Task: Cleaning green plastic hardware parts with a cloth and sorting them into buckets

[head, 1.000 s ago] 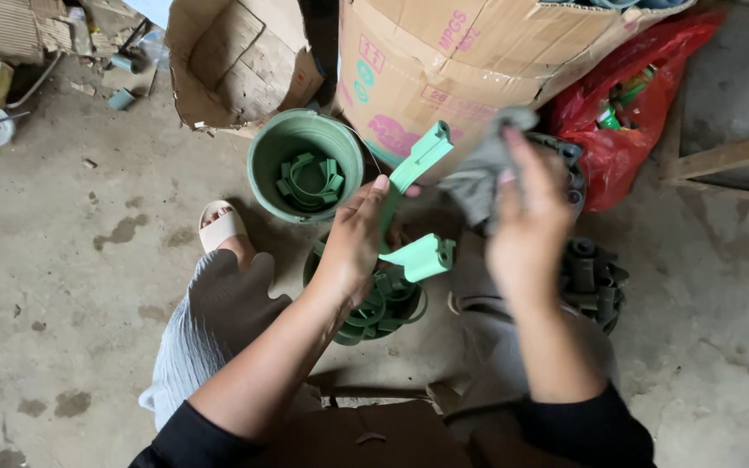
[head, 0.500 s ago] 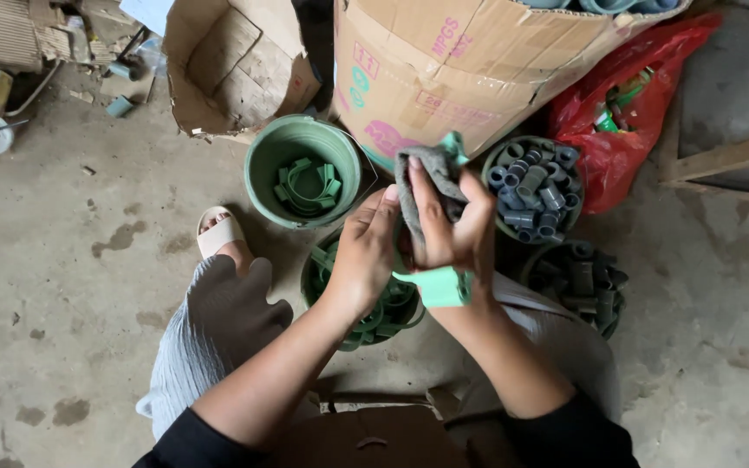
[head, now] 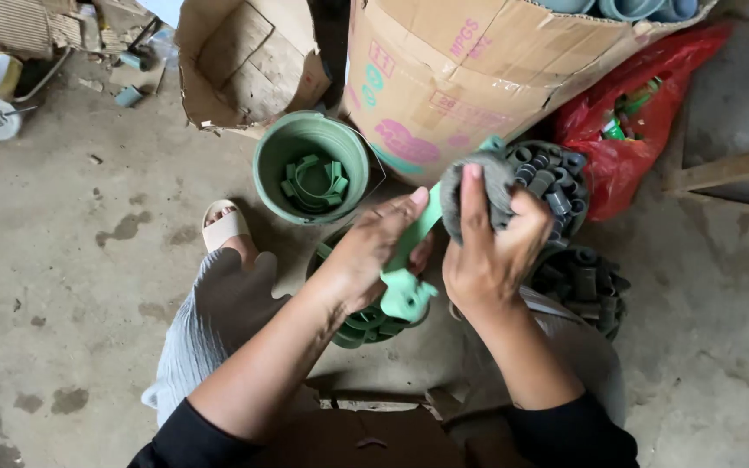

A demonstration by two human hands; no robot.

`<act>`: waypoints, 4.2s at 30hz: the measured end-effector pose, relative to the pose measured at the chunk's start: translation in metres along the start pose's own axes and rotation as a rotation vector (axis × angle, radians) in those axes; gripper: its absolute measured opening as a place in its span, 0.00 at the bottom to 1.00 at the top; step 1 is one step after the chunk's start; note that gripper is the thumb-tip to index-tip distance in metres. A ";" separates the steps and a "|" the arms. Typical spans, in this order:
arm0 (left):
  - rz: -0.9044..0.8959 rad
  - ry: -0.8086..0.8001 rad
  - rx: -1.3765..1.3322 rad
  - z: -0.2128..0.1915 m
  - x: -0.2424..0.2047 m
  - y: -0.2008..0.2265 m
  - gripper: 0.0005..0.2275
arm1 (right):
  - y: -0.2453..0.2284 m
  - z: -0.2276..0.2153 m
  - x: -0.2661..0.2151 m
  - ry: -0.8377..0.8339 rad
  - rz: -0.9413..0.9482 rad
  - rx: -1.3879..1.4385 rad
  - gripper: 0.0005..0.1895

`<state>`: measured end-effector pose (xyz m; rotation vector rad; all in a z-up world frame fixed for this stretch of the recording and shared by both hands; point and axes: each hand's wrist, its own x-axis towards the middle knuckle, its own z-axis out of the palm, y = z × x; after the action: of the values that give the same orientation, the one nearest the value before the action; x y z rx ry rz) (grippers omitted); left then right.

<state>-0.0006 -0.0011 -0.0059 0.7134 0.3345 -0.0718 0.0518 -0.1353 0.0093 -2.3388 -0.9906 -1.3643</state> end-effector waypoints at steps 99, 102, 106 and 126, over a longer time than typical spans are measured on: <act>-0.094 0.024 0.660 -0.024 0.016 -0.006 0.23 | 0.021 0.000 0.032 -0.373 1.760 2.159 0.15; -0.246 0.266 1.039 -0.011 0.016 0.014 0.17 | 0.082 0.022 -0.007 -0.293 1.982 2.347 0.17; -0.136 0.282 1.398 -0.078 0.046 -0.057 0.19 | 0.097 0.016 0.008 -0.206 1.938 2.165 0.11; -0.625 -0.350 2.705 -0.110 0.038 -0.074 0.05 | 0.109 -0.007 0.029 -0.334 1.900 1.716 0.07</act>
<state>-0.0084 0.0164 -0.1425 3.1531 -0.1496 -1.4287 0.1293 -0.2067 0.0498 -0.9291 0.3362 0.5905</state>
